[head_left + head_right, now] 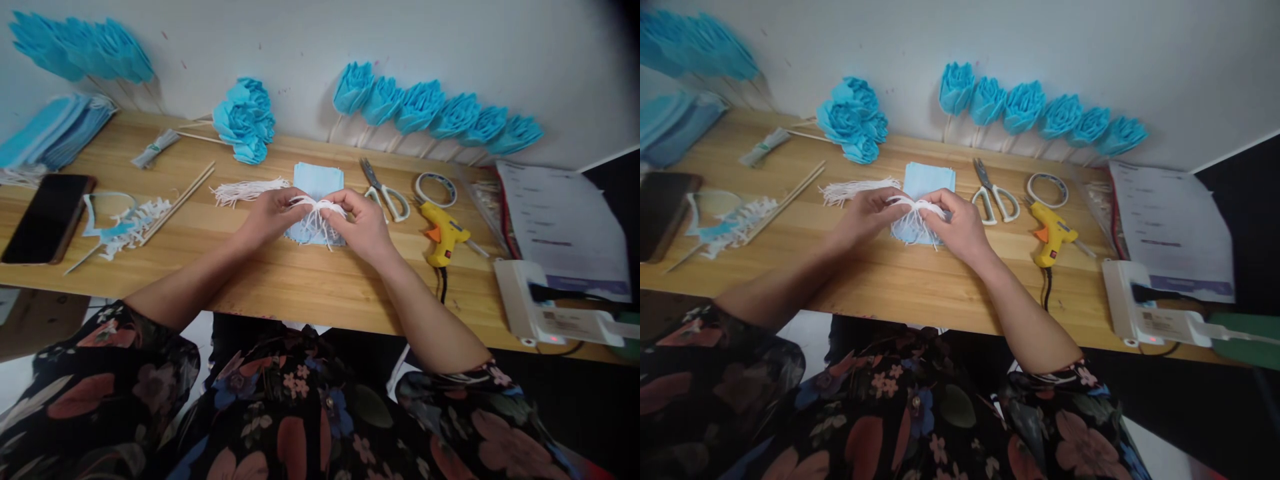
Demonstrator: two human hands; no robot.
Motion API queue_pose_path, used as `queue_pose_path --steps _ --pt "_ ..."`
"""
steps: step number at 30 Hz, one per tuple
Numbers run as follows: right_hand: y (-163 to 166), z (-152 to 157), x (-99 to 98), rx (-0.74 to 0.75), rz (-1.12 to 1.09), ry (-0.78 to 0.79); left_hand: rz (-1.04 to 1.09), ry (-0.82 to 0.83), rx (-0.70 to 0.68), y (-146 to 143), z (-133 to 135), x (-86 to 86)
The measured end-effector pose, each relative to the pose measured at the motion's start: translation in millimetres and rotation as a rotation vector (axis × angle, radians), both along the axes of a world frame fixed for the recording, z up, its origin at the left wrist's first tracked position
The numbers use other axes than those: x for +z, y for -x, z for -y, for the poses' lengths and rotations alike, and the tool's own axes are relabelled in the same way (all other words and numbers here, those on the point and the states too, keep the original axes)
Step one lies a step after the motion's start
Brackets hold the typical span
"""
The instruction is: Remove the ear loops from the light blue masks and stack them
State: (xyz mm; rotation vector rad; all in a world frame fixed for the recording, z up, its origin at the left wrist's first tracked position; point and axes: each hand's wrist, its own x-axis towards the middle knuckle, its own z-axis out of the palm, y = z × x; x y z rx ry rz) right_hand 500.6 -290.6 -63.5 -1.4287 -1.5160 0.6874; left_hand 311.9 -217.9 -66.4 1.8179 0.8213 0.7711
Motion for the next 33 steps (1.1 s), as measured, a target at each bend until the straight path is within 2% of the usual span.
queue_pose_path --steps 4,12,19,24,29,33 --pt "-0.6 0.0 -1.3 0.020 -0.009 0.010 -0.019 -0.015 0.021 0.8 -1.1 0.3" --pt "0.3 -0.2 -0.8 0.027 -0.022 0.029 -0.036 -0.156 0.032 -1.3 0.9 -1.4" --pt "3.2 0.5 -0.4 -0.107 0.067 -0.105 -0.012 -0.552 0.231 0.6 8.8 2.6" --pt "6.1 0.9 -1.8 -0.145 0.176 -0.130 -0.079 -0.574 0.191 -3.0 9.5 -3.7" --pt "8.5 1.4 -4.1 -0.151 0.253 -0.155 -0.075 -0.734 0.215 -6.2 7.8 -10.1" --pt "9.5 0.9 -7.7 -0.154 0.298 -0.206 -0.122 -0.701 0.231 -6.4 9.1 -10.0"
